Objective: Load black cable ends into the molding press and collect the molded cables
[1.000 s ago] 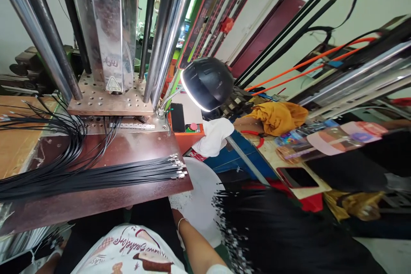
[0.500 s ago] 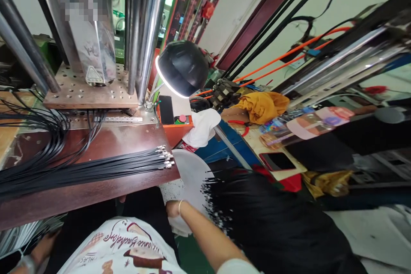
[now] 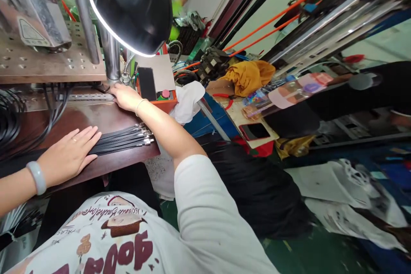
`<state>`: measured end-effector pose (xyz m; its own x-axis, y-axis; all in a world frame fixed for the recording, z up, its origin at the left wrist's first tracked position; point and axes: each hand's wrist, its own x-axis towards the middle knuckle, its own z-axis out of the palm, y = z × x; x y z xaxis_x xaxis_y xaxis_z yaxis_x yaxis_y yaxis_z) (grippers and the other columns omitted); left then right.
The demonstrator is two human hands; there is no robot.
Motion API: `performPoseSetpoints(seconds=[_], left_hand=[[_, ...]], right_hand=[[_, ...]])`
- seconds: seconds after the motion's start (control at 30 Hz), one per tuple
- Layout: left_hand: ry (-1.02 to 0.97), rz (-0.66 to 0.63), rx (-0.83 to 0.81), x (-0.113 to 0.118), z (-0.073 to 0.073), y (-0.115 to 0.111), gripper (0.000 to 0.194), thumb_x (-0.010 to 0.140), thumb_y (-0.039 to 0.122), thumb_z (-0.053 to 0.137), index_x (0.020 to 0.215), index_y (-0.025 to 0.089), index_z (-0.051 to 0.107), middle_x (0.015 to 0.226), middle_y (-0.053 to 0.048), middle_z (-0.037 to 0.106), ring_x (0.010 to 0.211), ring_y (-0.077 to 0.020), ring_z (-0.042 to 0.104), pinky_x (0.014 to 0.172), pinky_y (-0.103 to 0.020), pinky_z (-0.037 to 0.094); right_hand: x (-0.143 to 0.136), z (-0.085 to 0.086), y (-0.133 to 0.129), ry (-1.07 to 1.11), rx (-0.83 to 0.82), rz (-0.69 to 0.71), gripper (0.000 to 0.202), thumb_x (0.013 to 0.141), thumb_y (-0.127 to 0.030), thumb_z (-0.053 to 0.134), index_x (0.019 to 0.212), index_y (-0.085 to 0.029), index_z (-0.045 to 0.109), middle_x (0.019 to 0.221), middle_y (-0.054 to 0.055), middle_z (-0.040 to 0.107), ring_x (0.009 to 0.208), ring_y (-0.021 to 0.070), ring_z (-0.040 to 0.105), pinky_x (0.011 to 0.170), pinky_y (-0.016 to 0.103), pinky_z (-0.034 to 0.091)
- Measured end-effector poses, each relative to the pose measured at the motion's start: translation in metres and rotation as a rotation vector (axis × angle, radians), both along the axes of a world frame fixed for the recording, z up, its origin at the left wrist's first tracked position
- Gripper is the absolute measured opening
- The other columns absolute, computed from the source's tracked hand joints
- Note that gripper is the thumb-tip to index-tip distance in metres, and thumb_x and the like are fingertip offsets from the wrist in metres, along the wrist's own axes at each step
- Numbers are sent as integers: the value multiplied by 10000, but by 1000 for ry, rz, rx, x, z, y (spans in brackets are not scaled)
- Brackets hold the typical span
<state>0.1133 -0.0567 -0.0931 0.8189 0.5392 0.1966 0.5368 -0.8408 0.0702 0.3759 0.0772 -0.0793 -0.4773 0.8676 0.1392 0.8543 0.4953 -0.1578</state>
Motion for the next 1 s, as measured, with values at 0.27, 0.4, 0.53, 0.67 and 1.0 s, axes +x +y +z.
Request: performPoseSetpoints(seconds=[0.27, 0.4, 0.53, 0.67, 1.0], left_hand=[[-20, 213, -280, -14, 19, 34, 594, 946, 563, 340, 1207, 147, 675, 1194, -172, 696, 1097, -338, 652, 1008, -468, 499], [156, 316, -580, -13, 38, 60, 466, 719, 622, 595, 913, 208, 685, 902, -94, 699, 792, -271, 651, 745, -356, 497], [254, 325, -989, -1, 66, 74, 497, 674, 693, 626, 565, 213, 560, 567, -27, 554, 551, -171, 476, 527, -284, 329], [16, 193, -1192, 19, 90, 78, 463, 673, 641, 687, 575, 202, 577, 600, -4, 549, 579, -145, 456, 558, -260, 366], [-14, 304, -1380, 48, 63, 94, 518, 542, 658, 801, 575, 190, 582, 626, -31, 625, 619, -159, 567, 633, -301, 484]], right_hand=[[33, 10, -63, 189, -17, -66, 211, 906, -132, 633, 1111, -129, 683, 1132, 126, 673, 1064, 249, 609, 972, 422, 473], [38, -13, -119, 880, 55, -332, 216, 913, -259, 608, 1091, -151, 667, 911, 48, 699, 785, 163, 633, 750, 309, 535], [31, -34, -159, 1189, 148, -537, 226, 860, -352, 657, 1002, -178, 685, 840, 33, 705, 756, 155, 656, 708, 292, 543], [26, -38, -172, 1278, 230, -624, 222, 844, -372, 674, 974, -193, 690, 848, 43, 716, 762, 160, 672, 725, 309, 559], [28, -38, -175, 1249, 268, -630, 191, 863, -358, 657, 958, -195, 688, 833, 46, 725, 740, 169, 678, 688, 315, 563]])
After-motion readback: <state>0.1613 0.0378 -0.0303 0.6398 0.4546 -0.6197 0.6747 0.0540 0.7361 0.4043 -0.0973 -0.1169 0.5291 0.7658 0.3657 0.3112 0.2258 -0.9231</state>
